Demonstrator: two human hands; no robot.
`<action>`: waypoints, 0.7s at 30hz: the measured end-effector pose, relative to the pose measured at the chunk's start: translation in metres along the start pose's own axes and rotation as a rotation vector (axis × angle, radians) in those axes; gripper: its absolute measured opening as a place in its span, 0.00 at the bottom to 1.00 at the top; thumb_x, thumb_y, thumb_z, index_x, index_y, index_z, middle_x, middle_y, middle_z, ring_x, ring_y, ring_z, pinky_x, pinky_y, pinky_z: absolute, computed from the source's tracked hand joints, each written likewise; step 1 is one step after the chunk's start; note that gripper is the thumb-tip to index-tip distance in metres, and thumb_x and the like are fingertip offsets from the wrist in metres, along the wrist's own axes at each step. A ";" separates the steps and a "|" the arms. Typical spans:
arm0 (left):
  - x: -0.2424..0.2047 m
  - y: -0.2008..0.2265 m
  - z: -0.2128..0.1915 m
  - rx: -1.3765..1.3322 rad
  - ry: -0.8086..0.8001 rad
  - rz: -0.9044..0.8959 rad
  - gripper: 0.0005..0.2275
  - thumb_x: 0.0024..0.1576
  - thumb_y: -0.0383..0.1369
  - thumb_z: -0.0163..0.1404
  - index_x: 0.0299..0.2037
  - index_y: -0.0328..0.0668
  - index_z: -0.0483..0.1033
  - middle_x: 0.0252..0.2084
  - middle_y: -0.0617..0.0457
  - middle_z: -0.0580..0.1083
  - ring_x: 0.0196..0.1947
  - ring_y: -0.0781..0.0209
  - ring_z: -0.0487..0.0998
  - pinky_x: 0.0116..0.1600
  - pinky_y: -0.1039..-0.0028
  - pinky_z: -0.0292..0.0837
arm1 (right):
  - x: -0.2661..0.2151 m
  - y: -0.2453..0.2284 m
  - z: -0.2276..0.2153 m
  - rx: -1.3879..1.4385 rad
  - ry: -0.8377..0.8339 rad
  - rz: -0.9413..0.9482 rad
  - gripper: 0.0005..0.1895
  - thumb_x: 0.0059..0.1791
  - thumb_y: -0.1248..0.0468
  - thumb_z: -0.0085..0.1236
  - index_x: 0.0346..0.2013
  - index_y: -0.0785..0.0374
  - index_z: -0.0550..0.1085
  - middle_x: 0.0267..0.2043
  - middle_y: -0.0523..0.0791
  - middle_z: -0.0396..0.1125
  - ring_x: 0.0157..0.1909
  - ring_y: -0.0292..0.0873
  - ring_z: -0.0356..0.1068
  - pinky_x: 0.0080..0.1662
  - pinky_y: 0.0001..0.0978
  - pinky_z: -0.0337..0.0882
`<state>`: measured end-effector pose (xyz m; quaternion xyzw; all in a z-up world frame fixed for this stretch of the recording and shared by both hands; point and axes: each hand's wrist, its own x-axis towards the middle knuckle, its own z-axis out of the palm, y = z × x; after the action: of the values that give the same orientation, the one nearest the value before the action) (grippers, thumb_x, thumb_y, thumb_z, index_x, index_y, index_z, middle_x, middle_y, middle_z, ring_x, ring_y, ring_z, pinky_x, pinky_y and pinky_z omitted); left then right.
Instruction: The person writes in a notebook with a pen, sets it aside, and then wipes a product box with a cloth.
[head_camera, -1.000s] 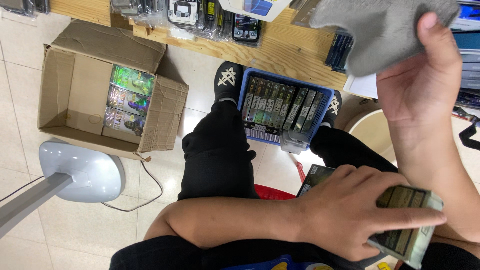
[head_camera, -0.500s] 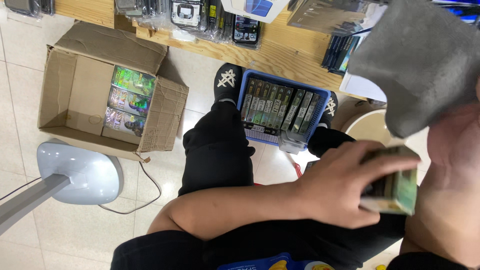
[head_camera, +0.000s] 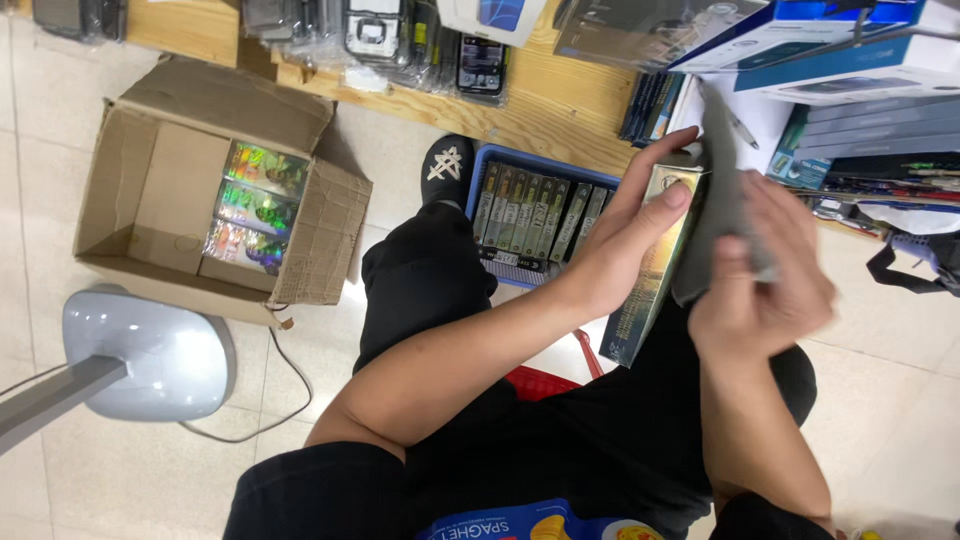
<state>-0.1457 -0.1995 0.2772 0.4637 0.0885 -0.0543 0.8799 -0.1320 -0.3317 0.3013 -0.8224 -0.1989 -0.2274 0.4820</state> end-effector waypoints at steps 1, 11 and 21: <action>0.000 -0.003 0.000 -0.149 0.013 -0.084 0.33 0.65 0.52 0.45 0.77 0.46 0.55 0.77 0.47 0.61 0.79 0.59 0.58 0.83 0.67 0.48 | 0.002 0.000 0.003 0.027 -0.105 -0.083 0.18 0.63 0.61 0.53 0.52 0.80 0.74 0.56 0.69 0.70 0.61 0.72 0.71 0.66 0.64 0.71; 0.004 0.024 0.002 -0.032 -0.128 -0.104 0.49 0.60 0.68 0.41 0.80 0.38 0.40 0.79 0.15 0.42 0.79 0.13 0.39 0.78 0.27 0.34 | -0.010 0.020 0.021 0.161 -0.225 -0.094 0.33 0.65 0.49 0.35 0.77 0.71 0.57 0.82 0.61 0.45 0.83 0.65 0.39 0.81 0.65 0.38; -0.007 0.011 0.002 -0.157 -0.022 -0.152 0.39 0.69 0.59 0.36 0.80 0.36 0.44 0.80 0.19 0.42 0.80 0.21 0.40 0.79 0.36 0.34 | -0.021 0.022 0.021 0.116 -0.370 -0.181 0.32 0.62 0.44 0.40 0.73 0.60 0.67 0.80 0.52 0.52 0.83 0.58 0.42 0.79 0.61 0.37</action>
<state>-0.1507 -0.1953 0.2889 0.3846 0.1178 -0.1188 0.9078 -0.1334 -0.3257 0.2654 -0.7997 -0.3699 -0.1029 0.4615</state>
